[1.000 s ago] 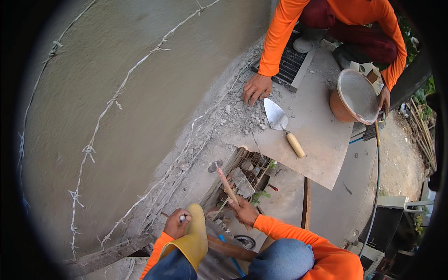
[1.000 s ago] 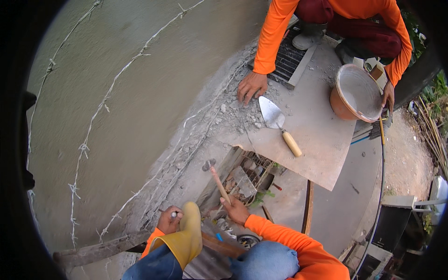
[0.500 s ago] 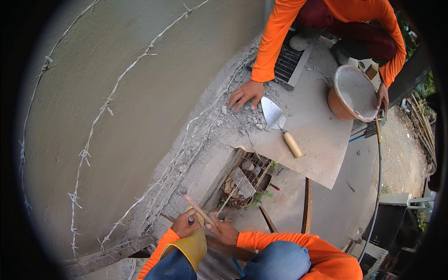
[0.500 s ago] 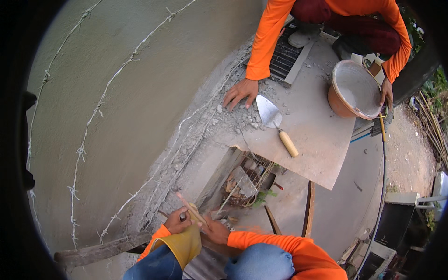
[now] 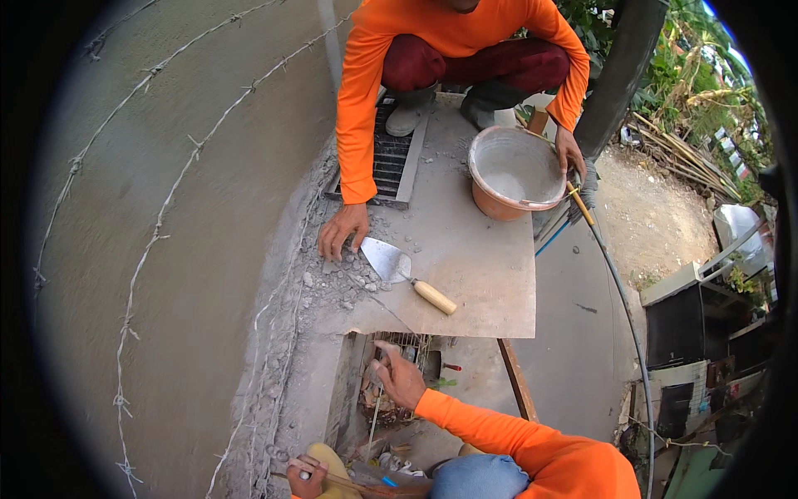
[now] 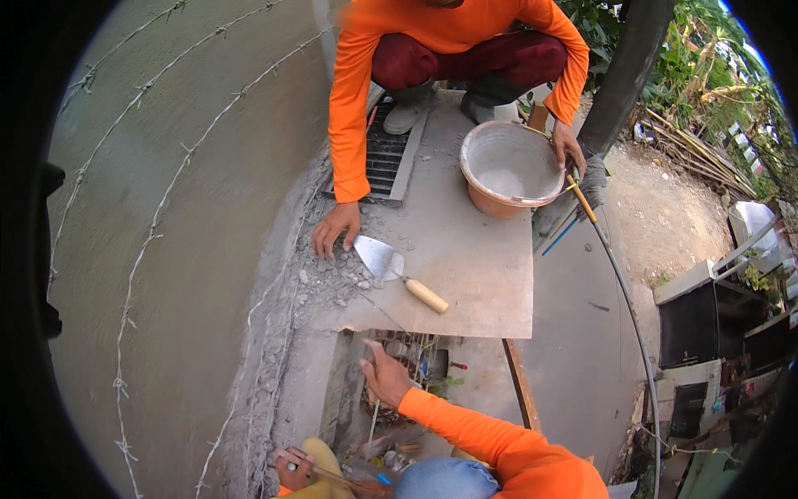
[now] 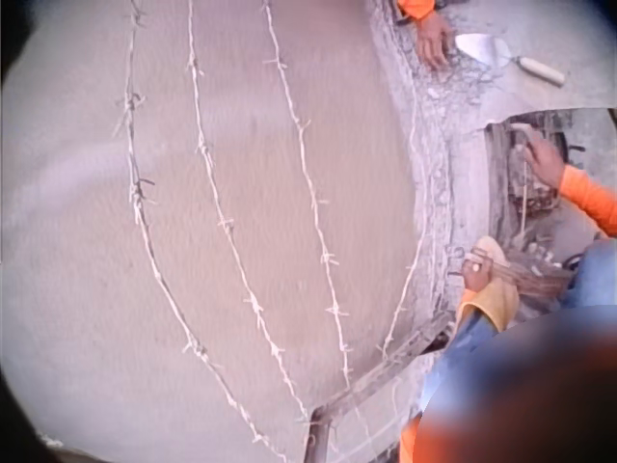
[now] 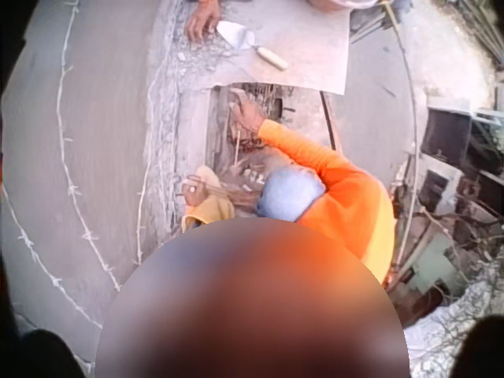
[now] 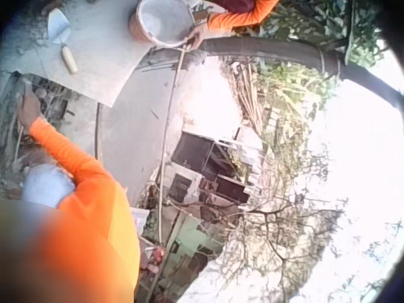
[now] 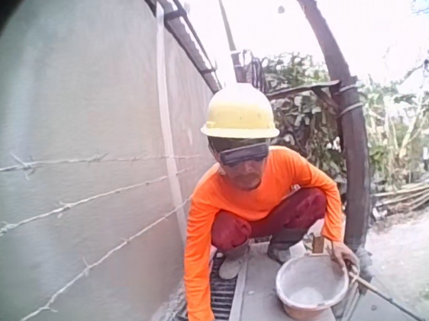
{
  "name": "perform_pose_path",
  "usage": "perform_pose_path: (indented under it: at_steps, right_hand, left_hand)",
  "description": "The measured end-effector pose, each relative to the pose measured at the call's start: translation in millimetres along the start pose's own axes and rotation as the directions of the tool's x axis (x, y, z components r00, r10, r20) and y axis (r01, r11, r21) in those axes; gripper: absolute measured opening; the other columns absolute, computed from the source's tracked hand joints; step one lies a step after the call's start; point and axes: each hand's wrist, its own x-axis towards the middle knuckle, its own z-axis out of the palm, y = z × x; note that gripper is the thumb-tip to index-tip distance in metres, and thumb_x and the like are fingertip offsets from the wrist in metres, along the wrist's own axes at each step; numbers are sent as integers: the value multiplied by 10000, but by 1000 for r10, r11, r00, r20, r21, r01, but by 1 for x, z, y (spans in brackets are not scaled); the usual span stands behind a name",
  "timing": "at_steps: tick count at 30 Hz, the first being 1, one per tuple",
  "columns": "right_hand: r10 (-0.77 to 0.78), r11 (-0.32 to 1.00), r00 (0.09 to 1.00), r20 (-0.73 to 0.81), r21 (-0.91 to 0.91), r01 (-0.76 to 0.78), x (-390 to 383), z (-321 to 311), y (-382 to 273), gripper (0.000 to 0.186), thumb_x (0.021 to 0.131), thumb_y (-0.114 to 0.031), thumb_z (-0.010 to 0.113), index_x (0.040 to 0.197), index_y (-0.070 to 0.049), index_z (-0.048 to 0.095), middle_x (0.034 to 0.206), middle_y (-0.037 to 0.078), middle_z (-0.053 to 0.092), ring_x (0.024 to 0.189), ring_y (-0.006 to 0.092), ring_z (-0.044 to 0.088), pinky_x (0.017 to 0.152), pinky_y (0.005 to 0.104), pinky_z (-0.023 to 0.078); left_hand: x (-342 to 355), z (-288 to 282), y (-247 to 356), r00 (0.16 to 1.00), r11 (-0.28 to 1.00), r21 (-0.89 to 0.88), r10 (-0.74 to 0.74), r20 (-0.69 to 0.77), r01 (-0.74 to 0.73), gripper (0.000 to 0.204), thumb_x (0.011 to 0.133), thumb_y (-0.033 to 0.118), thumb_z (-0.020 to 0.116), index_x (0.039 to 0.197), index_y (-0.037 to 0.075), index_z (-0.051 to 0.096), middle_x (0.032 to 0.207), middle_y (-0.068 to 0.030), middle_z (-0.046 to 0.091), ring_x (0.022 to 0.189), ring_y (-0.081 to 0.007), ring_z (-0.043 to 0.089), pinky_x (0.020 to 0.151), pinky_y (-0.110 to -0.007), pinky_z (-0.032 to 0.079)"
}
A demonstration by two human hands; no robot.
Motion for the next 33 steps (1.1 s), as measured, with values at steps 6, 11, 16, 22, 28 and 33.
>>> perform_pose_path:
  at_steps: [6,11,16,22,28,33]
  right_hand:
    - [91,968,981,-169,-216,-127,85,-61,31,599,976,-206,557,1513,-38,355,800,199,682,760,429,671,731,513,523]
    - [162,985,987,-2,-67,-162,80,-45,42,642,949,-177,521,1540,-11,330,807,218,713,802,434,698,785,530,540]
    - [288,940,953,92,164,-300,68,-25,41,662,999,-189,536,1588,-24,282,711,93,682,663,196,665,713,337,540]
    - [167,972,969,180,133,-192,19,11,0,411,1027,-301,576,1376,-88,541,734,91,663,672,193,645,673,354,517]
    - [92,904,716,692,244,-351,-94,74,-36,337,1060,-381,543,1146,-63,615,790,148,635,729,233,645,713,394,507]
    - [-53,921,603,796,272,-278,-164,118,-37,754,908,-496,738,1491,-84,496,1378,256,589,1284,207,579,1101,414,438]
  left_hand:
    - [-10,-6,-39,968,856,456,183,174,-244,85,915,126,644,863,70,682,934,-137,677,834,-288,627,688,-443,493]
    - [-6,-13,-50,939,667,703,-15,343,-246,79,913,159,655,879,95,686,910,-107,679,857,-269,634,721,-432,481]
    - [3,-15,-38,816,533,630,246,523,-565,92,932,144,635,887,86,690,914,-110,680,854,-279,636,711,-442,479]
    - [-5,-9,-34,955,917,397,-95,281,-26,97,916,148,643,926,68,697,922,-143,686,828,-310,640,698,-458,496]
    - [7,-2,-24,977,877,445,-213,24,180,252,987,262,555,987,53,695,910,-197,681,816,-349,637,706,-473,504]
    - [37,22,34,997,948,308,-78,-6,76,246,893,80,721,711,22,566,687,-62,595,645,-135,549,605,-322,441]
